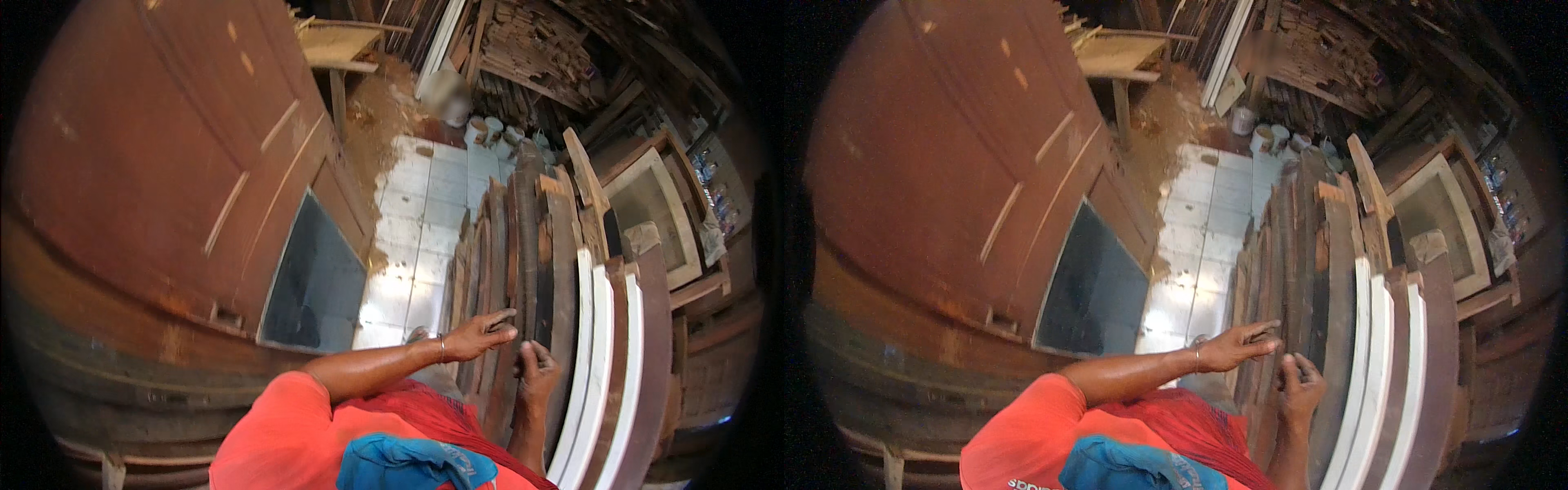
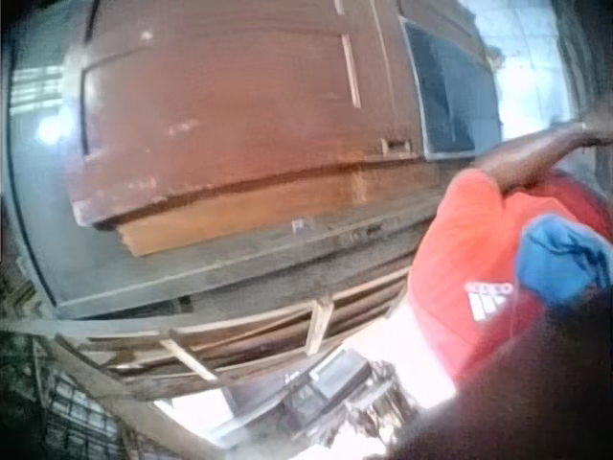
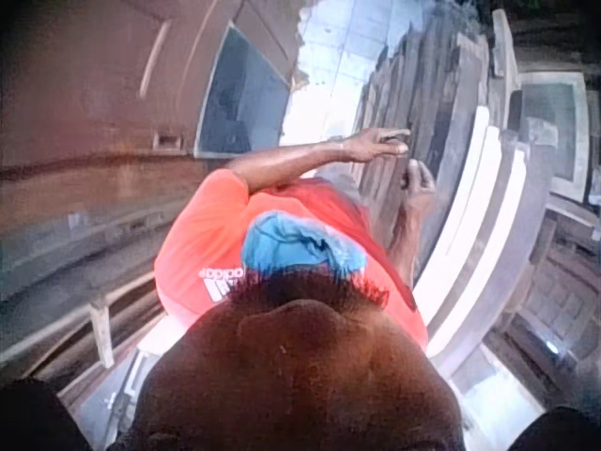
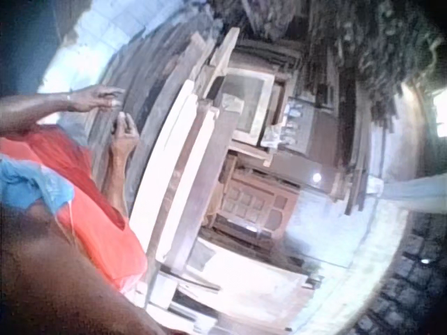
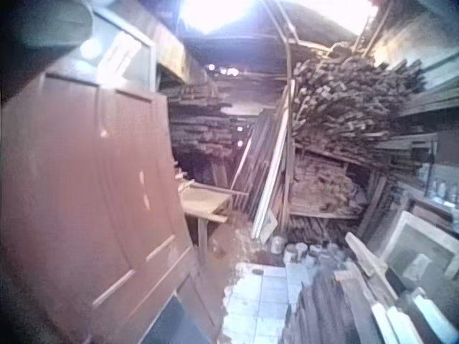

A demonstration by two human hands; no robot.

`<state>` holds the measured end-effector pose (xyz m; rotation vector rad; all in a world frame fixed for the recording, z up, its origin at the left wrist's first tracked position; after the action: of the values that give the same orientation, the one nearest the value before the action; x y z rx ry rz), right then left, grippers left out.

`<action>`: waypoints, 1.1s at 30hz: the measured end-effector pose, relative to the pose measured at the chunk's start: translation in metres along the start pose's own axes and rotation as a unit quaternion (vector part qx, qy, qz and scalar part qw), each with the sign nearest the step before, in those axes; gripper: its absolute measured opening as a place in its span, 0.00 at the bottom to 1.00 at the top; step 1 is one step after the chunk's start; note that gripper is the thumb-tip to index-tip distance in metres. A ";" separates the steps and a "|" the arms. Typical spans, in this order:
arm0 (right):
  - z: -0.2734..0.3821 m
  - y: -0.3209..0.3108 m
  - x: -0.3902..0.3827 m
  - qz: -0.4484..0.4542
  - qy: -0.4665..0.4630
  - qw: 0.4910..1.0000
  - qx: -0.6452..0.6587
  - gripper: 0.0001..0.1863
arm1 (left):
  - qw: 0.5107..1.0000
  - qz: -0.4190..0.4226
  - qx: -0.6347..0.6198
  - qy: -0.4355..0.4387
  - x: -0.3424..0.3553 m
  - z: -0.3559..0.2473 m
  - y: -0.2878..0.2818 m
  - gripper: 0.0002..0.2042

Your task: The person removes a hinge from a white cabinet door and then uses a hammer to drive a nail into a wooden frame.

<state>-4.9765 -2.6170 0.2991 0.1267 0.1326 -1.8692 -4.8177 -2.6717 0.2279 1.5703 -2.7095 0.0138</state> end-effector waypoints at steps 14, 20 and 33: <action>-0.003 0.222 0.316 0.309 -0.060 0.927 -0.203 0.27 | 0.921 -0.382 -0.074 0.012 0.217 -0.012 -0.307 0.12; 0.015 0.276 0.420 0.374 0.007 0.909 -0.185 0.25 | 0.904 -0.419 -0.085 -0.026 0.304 -0.007 -0.418 0.11; 0.021 0.446 0.680 0.204 0.120 0.965 -0.116 0.18 | 0.948 -0.251 0.167 0.107 0.503 -0.112 -0.709 0.13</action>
<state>-4.7530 -3.3933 0.2027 0.2031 0.4573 -1.4105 -4.4517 -3.4588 0.3479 2.1551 -2.1574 0.6239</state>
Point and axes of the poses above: each hand's wrist, its own x-axis towards the middle knuckle, its own y-axis out of the palm, z = x × y, the point moved 5 cm from there along x, towards the middle knuckle, and after that the axes turned 11 degrees about x, right-handed, at the moved point
